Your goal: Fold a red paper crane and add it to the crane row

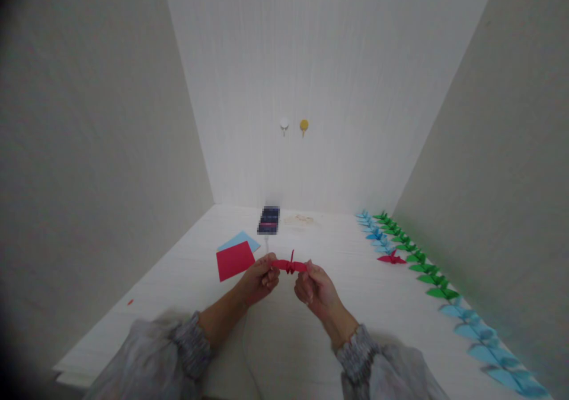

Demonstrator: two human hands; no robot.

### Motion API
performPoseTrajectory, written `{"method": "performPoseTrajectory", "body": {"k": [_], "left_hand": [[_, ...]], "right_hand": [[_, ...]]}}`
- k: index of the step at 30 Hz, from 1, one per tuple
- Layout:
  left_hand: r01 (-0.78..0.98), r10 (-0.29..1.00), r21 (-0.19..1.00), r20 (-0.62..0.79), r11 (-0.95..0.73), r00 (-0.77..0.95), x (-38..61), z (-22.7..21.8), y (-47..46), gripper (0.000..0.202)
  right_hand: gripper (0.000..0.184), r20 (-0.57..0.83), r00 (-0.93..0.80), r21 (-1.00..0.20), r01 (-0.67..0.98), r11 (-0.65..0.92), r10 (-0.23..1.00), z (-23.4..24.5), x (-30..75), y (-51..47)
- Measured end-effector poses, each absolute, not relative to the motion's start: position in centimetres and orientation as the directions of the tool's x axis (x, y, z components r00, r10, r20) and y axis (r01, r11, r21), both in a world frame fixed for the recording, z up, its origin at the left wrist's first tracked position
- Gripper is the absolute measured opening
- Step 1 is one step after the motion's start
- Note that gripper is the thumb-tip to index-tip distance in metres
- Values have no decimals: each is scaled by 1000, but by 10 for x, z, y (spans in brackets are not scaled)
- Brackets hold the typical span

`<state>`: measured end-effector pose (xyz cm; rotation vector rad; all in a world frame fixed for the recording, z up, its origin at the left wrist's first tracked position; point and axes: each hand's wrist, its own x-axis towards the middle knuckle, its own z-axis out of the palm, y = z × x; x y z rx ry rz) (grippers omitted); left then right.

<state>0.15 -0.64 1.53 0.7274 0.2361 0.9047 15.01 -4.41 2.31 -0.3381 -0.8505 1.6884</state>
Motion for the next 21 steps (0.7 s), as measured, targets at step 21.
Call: {"method": "performPoseTrajectory", "body": {"k": [21], "left_hand": [[-499,765,772,24,395,643,1,21,-9,33]], "right_hand": [[44,226,-326,-712,-698,-72,918,25,148,-45]]}}
